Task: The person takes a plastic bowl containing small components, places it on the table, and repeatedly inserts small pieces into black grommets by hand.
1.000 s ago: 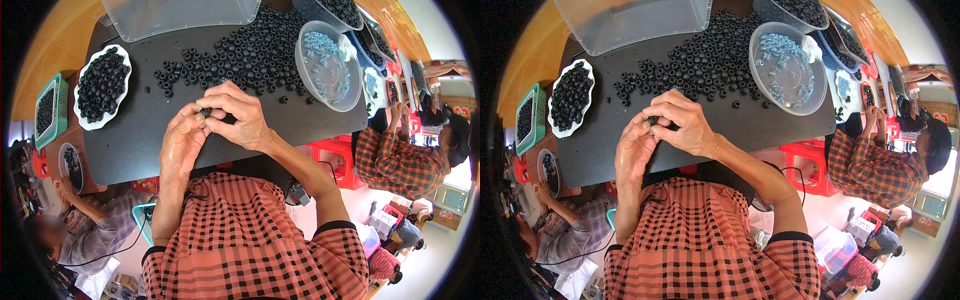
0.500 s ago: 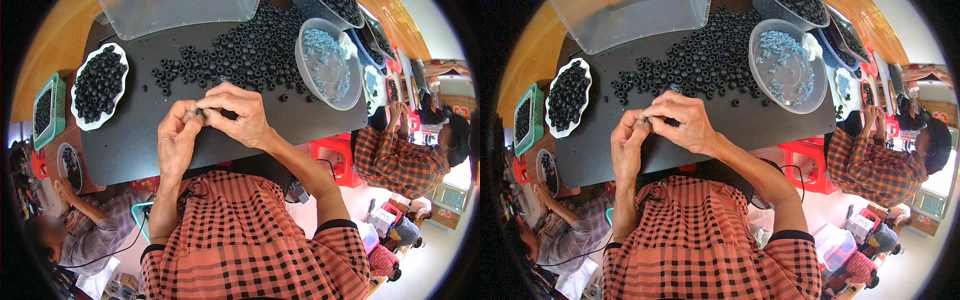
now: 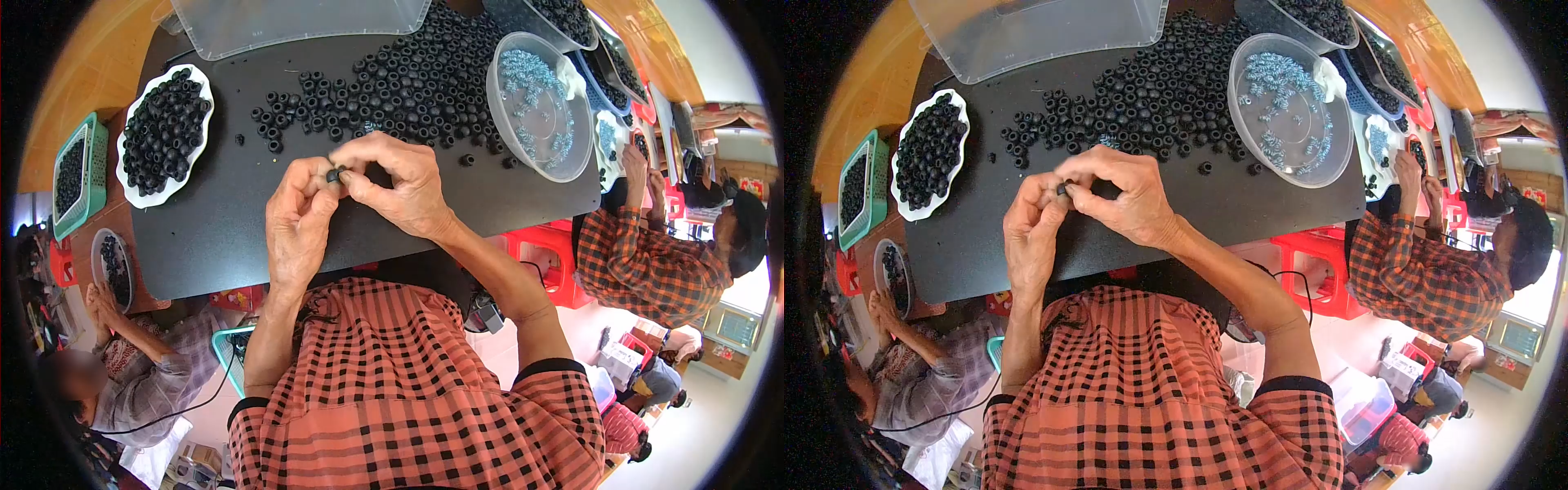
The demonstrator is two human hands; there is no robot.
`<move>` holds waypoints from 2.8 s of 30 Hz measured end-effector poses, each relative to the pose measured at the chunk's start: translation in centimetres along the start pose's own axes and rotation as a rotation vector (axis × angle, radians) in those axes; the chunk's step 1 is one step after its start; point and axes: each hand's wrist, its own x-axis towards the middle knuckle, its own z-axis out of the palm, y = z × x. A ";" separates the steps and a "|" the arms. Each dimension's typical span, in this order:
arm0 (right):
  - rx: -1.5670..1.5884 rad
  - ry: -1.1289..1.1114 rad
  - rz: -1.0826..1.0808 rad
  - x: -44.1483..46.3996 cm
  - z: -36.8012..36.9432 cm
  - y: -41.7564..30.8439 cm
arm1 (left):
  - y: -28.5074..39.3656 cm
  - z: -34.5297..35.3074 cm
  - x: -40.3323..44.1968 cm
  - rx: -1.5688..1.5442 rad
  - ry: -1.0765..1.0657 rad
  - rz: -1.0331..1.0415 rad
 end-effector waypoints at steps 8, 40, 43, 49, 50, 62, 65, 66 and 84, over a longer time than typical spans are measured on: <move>-0.046 -0.020 -0.038 0.0 -0.2 0.5 | -0.7 0.2 0.7 -0.190 0.029 -0.089; -0.288 0.002 -0.209 0.0 1.0 0.4 | -1.2 -1.1 0.6 -0.602 -0.052 -0.238; -0.305 0.023 -0.232 -0.2 1.1 0.2 | -1.3 -1.1 0.3 -0.582 -0.065 -0.213; -0.480 0.048 -0.374 -0.6 1.0 -0.3 | -3.0 -2.0 0.9 -0.532 -0.105 -0.215; -0.455 0.054 -0.367 -0.7 1.0 -0.2 | -3.3 -2.2 0.8 -0.527 -0.132 -0.208; -0.696 0.079 -0.555 1.6 -4.7 -2.3 | -2.5 -1.4 0.6 -0.476 -0.132 -0.134; -0.733 0.214 -0.466 5.4 -11.2 -2.0 | -2.1 -1.2 0.5 -0.467 -0.108 -0.128; -0.707 0.277 -0.393 6.8 -13.6 -1.5 | -2.1 -1.1 0.5 -0.456 -0.126 -0.132; -0.222 0.259 -0.390 13.0 -18.9 2.0 | -1.7 -1.0 0.7 -0.541 -0.092 -0.228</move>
